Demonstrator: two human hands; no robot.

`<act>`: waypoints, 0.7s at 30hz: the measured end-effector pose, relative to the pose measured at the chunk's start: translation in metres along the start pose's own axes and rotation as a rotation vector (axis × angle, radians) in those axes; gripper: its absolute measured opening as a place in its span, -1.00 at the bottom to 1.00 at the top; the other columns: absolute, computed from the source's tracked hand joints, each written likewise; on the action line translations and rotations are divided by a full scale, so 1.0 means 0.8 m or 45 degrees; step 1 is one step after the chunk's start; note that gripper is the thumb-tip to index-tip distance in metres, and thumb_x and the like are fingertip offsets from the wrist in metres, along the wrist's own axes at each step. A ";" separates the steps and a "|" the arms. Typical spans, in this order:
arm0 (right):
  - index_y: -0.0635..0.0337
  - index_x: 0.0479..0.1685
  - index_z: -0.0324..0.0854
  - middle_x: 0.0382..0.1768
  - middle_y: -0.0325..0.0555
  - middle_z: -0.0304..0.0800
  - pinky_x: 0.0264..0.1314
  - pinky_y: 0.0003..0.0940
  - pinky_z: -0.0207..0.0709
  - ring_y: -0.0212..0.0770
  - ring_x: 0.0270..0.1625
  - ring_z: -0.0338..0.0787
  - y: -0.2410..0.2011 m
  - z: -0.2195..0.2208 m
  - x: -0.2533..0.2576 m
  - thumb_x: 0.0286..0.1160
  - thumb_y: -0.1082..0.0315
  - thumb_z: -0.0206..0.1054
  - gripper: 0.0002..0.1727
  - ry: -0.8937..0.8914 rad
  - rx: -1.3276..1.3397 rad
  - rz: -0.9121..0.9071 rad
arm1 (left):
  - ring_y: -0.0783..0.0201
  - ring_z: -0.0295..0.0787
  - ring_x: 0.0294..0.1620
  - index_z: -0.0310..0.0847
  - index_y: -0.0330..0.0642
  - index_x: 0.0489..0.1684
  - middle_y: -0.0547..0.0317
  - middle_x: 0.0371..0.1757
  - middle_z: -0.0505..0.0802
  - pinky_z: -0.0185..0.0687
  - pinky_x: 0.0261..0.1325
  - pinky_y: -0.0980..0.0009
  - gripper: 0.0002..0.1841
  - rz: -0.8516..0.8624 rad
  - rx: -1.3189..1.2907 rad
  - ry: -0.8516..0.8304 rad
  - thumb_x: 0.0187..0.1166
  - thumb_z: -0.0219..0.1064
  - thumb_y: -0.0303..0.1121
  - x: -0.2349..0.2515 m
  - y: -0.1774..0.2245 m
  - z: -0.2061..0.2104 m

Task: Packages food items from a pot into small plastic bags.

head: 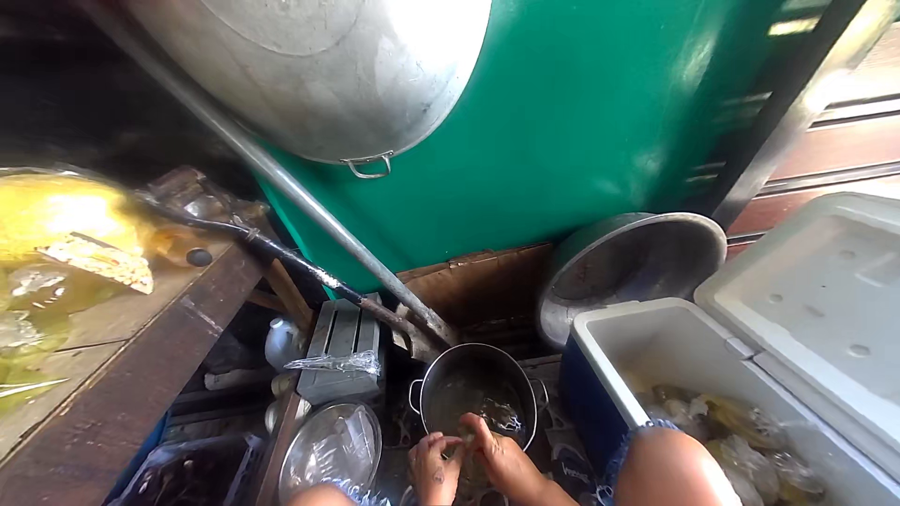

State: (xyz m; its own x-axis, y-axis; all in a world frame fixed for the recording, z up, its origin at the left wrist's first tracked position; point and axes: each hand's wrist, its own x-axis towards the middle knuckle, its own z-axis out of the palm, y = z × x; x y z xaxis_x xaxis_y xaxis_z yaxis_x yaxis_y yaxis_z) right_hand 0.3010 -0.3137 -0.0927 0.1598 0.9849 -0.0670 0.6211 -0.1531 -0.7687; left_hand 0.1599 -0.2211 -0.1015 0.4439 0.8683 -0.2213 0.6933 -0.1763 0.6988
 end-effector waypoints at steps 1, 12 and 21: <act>0.18 0.79 0.17 -0.05 0.18 0.89 0.19 0.21 0.69 0.22 0.01 0.91 0.000 0.000 -0.001 0.78 0.39 0.09 -0.41 0.001 -0.003 -0.004 | -0.32 0.27 0.67 0.95 0.05 -0.04 -0.11 0.60 0.59 0.11 0.58 -0.38 -0.71 -0.037 0.021 -0.008 0.42 0.56 -0.05 -0.002 0.003 0.000; 0.26 0.81 -0.01 -0.15 0.10 0.89 0.24 0.07 0.68 0.06 -0.05 0.91 0.003 -0.006 0.009 0.58 0.51 0.27 -0.21 0.078 0.251 0.171 | -0.49 -0.08 0.81 0.97 0.14 -0.05 -0.22 0.85 0.22 -0.17 0.67 -0.48 -0.80 0.361 -0.037 0.145 0.49 0.45 -0.25 -0.027 0.002 0.018; 0.25 0.81 -0.09 -0.26 0.03 0.82 0.16 -0.04 0.69 -0.04 -0.16 0.86 0.002 -0.009 0.013 0.50 0.47 0.38 -0.10 0.063 0.389 0.313 | -0.42 0.10 0.79 0.99 0.11 -0.14 -0.01 0.69 0.55 -0.13 0.59 -0.50 -0.82 0.465 0.209 0.272 0.50 0.43 -0.23 -0.027 0.004 0.032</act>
State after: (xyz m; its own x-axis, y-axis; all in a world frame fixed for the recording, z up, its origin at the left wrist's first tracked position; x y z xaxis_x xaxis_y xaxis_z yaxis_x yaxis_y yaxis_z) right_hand 0.3094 -0.3042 -0.0902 0.3165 0.9156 -0.2478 0.3041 -0.3454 -0.8878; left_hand 0.1667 -0.2523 -0.1117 0.5608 0.8088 0.1769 0.6015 -0.5448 0.5843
